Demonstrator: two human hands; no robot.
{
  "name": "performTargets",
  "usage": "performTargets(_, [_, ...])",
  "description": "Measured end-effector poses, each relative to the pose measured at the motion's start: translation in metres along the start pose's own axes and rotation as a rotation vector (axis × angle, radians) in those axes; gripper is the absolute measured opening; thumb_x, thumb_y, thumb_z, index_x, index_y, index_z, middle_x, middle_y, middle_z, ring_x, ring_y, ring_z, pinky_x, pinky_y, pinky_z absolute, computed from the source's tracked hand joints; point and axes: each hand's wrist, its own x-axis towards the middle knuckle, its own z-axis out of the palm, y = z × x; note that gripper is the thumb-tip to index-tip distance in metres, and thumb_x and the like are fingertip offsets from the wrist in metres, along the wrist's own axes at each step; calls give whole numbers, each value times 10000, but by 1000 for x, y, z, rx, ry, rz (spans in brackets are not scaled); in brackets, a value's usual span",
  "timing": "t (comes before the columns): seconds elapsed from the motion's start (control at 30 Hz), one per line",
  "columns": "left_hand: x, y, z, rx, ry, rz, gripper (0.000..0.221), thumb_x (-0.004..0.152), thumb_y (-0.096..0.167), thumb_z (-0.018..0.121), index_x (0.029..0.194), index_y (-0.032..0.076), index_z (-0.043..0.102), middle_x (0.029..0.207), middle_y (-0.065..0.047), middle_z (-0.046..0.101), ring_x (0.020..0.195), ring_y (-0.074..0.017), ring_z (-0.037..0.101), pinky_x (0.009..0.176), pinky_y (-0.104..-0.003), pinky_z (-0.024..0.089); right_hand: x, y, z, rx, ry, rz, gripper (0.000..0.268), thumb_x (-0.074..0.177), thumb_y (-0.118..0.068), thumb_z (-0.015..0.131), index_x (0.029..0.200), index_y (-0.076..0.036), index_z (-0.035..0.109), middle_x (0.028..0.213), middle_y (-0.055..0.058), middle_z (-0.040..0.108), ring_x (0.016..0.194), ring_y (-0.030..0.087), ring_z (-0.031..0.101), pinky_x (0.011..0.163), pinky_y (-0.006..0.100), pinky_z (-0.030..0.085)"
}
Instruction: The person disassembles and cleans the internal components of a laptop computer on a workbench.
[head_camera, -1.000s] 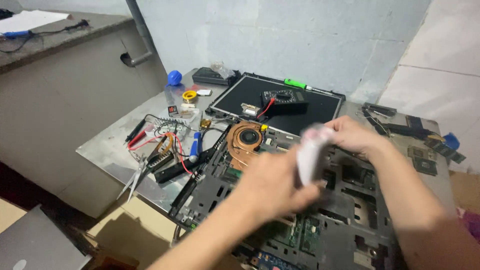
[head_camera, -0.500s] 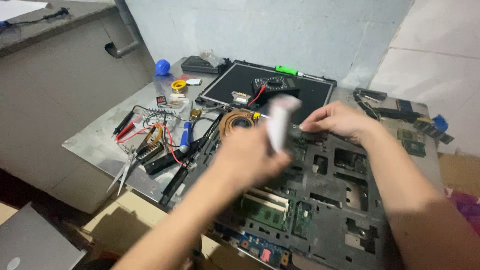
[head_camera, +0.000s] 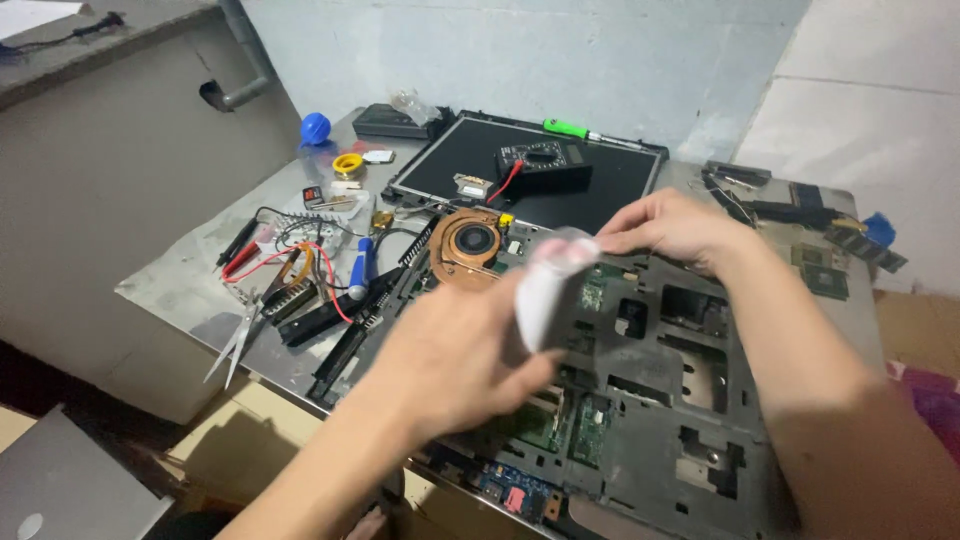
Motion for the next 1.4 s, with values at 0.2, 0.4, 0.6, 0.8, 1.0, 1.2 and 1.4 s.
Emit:
performTargets(0.2, [-26, 12, 31, -119, 173, -98, 529, 816, 423, 750, 1199, 79, 625, 778, -141, 743, 708, -337, 755, 706, -423, 609, -16, -22, 6, 2, 29, 29, 220, 776, -147, 826, 969, -44, 848, 895, 64, 810, 858, 147, 694, 850, 299, 532])
performTargets(0.4, [-43, 12, 34, -279, 243, 74, 581, 830, 364, 764, 1331, 115, 610, 902, -158, 734, 798, -357, 739, 726, -418, 592, -11, -14, 4, -40, 13, -6, 215, 781, -156, 824, 962, -41, 843, 890, 62, 810, 831, 144, 700, 816, 301, 555])
performTargets(0.6, [-46, -11, 8, -92, 160, -103, 520, 794, 360, 774, 1245, 144, 630, 865, -125, 760, 748, -315, 769, 691, -415, 611, -13, -14, 1, -70, 33, 25, 229, 782, -186, 829, 965, -50, 846, 872, 53, 805, 830, 140, 696, 822, 294, 539])
performTargets(0.8, [-34, 34, 56, -222, 251, 39, 584, 813, 346, 787, 1310, 92, 614, 883, -160, 724, 735, -362, 732, 661, -446, 591, -8, -10, 0, -101, 22, -28, 234, 775, -206, 838, 959, -62, 851, 875, 52, 809, 831, 139, 691, 820, 303, 538])
performTargets(1.0, [-14, 31, 45, -555, 155, -16, 527, 821, 379, 770, 1232, 75, 644, 818, -117, 738, 728, -291, 775, 679, -386, 621, -12, -20, 4, -190, 71, -6, 230, 777, -197, 845, 968, -69, 853, 882, 62, 814, 833, 138, 698, 828, 294, 522])
performTargets(1.2, [-3, 34, 54, -452, 203, 45, 479, 830, 380, 768, 1153, 49, 645, 769, -130, 724, 677, -297, 748, 653, -379, 605, -7, -9, -4, -99, 24, -97, 220, 778, -175, 839, 965, -58, 843, 865, 58, 801, 798, 131, 690, 765, 291, 554])
performTargets(1.4, [-5, 36, 30, -444, -94, 9, 443, 820, 423, 768, 1043, 55, 662, 714, -110, 734, 651, -279, 765, 663, -361, 623, -13, -19, -1, -128, 38, -71, 221, 782, -184, 839, 968, -65, 847, 853, 50, 801, 779, 123, 682, 751, 283, 548])
